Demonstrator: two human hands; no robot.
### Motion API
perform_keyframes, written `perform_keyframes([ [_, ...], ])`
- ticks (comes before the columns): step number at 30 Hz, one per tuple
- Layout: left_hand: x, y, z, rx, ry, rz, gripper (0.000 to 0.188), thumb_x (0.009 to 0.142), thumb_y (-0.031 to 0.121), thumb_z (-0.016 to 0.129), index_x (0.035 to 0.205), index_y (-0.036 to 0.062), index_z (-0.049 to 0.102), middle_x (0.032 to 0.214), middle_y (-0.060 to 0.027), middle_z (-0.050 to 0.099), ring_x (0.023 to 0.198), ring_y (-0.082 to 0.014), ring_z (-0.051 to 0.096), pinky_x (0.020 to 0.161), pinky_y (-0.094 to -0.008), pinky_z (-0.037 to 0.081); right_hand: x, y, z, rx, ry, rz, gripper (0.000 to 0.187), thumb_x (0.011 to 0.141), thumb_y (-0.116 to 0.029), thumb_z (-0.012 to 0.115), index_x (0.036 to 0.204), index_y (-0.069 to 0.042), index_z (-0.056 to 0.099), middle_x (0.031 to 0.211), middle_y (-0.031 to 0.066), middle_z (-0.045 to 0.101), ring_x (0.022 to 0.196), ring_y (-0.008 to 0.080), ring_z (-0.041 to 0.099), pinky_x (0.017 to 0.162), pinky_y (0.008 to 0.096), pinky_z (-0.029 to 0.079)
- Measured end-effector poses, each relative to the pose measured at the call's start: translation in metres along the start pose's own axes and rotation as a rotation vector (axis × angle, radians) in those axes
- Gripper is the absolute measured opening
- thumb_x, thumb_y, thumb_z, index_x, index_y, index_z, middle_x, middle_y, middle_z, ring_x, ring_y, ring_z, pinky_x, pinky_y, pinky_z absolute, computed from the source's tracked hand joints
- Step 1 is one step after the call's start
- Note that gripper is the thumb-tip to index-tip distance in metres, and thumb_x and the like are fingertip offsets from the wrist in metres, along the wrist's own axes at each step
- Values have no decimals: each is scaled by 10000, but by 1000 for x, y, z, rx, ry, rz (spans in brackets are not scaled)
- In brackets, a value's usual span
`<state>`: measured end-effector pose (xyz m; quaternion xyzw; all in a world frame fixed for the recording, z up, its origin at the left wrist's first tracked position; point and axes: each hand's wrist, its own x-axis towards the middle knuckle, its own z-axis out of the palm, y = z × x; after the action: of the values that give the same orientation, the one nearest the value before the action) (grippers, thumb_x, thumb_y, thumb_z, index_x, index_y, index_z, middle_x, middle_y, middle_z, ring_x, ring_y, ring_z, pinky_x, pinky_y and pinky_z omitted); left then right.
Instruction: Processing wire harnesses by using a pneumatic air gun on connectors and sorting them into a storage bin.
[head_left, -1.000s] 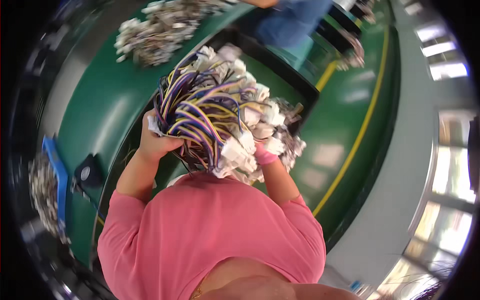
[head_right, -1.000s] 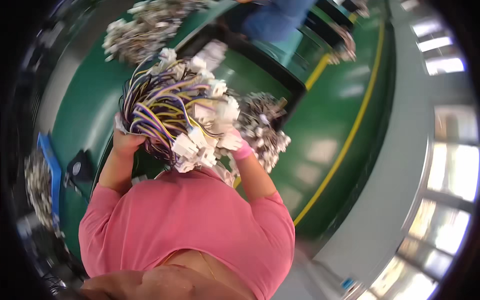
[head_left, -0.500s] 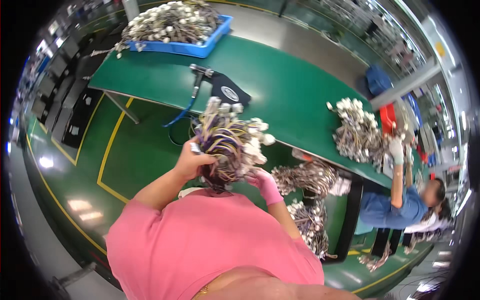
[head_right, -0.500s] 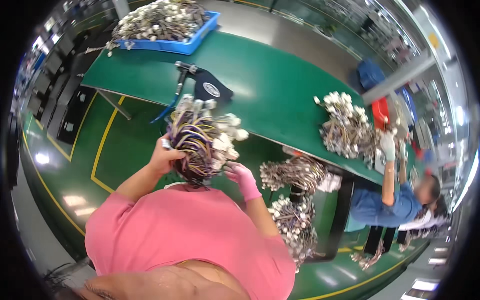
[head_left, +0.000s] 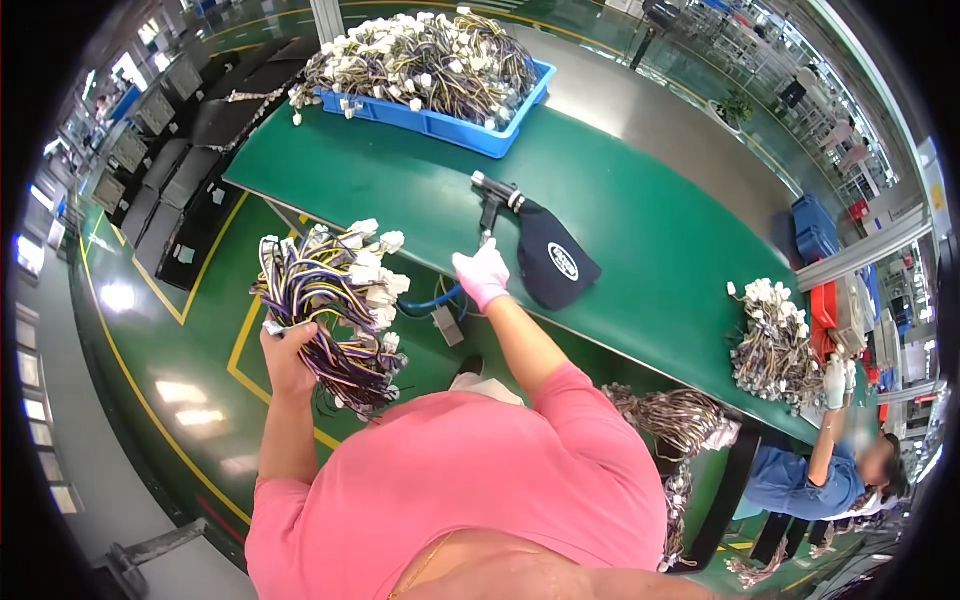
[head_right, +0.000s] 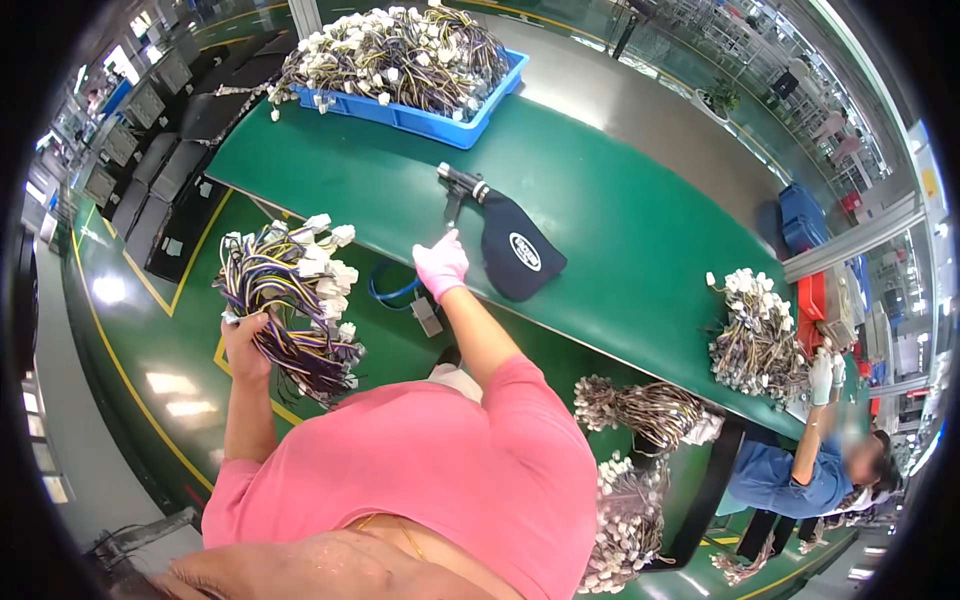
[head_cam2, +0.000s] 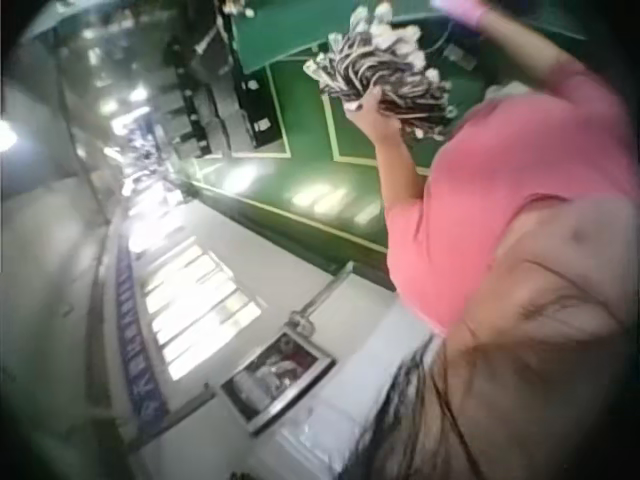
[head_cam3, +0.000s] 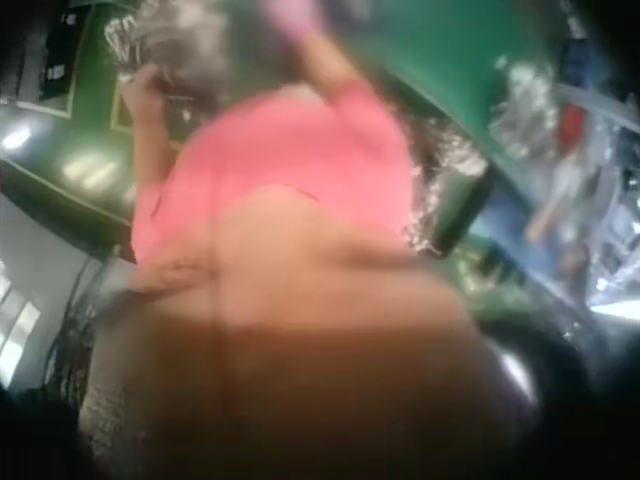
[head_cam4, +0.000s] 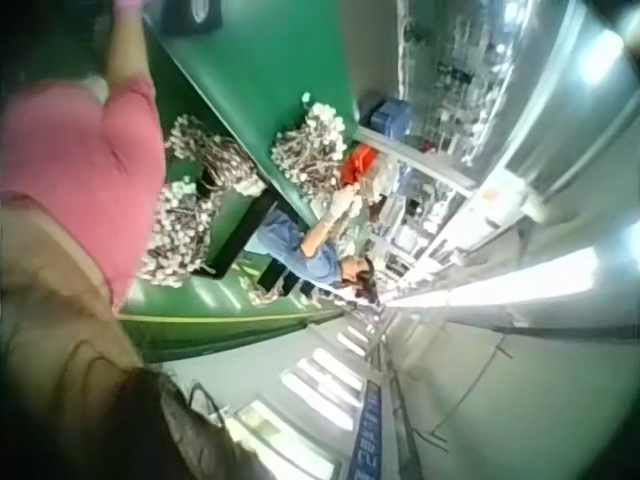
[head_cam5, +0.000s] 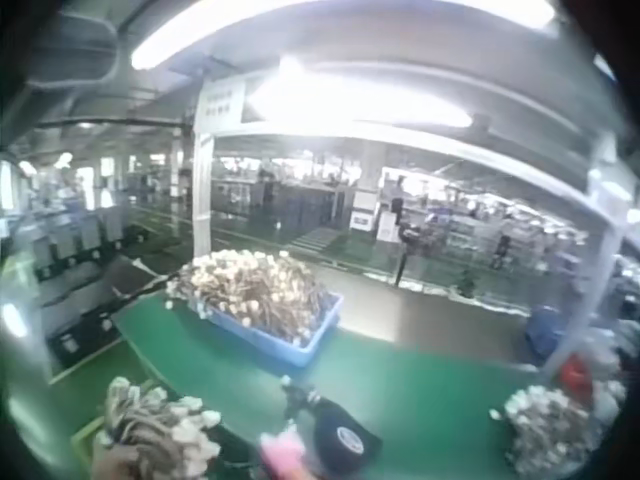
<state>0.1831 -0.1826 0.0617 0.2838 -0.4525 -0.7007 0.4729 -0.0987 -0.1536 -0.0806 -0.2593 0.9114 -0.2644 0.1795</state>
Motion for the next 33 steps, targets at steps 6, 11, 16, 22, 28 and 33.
perform_keyframes([
  [6,88,6,45,-17,-18,65,189,666,-37,584,854,-48,570,737,-73,612,646,-153,598,620,-274,489,44,-2,24,-29,39,36,569,716,-211,557,1203,32,390,912,164,600,847,291,606,768,373,464],
  [11,171,-23,106,-176,-102,31,123,688,-38,600,801,-12,562,725,-62,607,663,-163,595,640,-282,476,80,57,-4,1231,-330,269,209,669,-36,509,877,-52,498,573,-30,375,455,71,345,425,237,320],
  [16,245,-90,128,-408,-233,-108,114,713,-46,587,804,-3,534,721,-67,601,619,-186,605,566,-305,512,28,111,-58,1303,-13,8,349,602,8,517,949,43,518,621,48,518,486,115,474,493,229,388],
  [22,309,-187,65,-345,152,-155,255,680,-30,626,927,-15,562,845,-67,606,746,-205,598,674,-317,493,-46,56,-157,1348,299,-258,572,747,-81,559,1271,42,366,817,42,498,718,158,495,689,277,433],
  [28,338,-209,-75,353,49,-375,254,768,284,691,829,49,620,720,-6,590,627,-118,587,541,-238,436,-55,42,-172,1387,328,-402,556,849,-159,531,1340,-15,313,1124,96,544,618,89,431,554,230,398],
  [33,323,-133,-79,1281,-137,116,345,753,289,669,934,10,577,794,-89,586,740,-222,570,666,-314,447,-59,-29,-139,872,256,-46,301,851,-82,526,1145,-21,545,893,48,601,511,50,445,465,183,355],
])
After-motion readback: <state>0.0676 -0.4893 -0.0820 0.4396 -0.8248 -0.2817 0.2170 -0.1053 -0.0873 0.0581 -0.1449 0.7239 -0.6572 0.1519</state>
